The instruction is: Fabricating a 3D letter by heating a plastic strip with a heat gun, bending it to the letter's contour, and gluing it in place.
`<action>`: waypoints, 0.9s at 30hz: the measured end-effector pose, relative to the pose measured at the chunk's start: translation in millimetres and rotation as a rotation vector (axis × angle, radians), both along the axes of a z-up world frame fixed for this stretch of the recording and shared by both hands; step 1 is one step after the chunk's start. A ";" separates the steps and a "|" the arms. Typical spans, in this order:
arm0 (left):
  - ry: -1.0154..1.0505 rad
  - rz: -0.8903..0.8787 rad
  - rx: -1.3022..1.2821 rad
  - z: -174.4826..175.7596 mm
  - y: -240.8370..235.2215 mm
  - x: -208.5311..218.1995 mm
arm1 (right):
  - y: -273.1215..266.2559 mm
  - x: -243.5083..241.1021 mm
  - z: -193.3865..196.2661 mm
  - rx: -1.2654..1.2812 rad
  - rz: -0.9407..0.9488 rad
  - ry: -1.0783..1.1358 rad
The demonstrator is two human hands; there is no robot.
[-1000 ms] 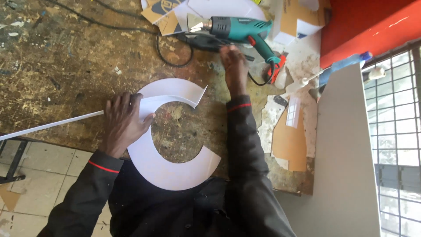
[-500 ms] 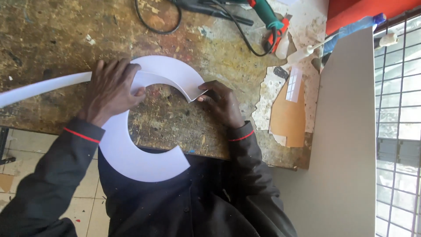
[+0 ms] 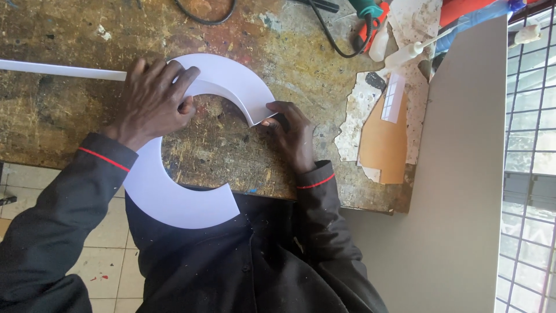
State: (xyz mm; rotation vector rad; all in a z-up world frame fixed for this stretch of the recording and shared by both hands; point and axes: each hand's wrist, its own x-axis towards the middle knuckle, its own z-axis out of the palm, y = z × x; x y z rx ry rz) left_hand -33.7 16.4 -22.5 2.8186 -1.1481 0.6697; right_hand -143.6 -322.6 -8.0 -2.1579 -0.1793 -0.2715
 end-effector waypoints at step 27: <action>-0.208 -0.124 -0.098 -11.4 -29.6 13.3 | 44.2 -13.9 -9.7 -0.376 -0.181 -0.004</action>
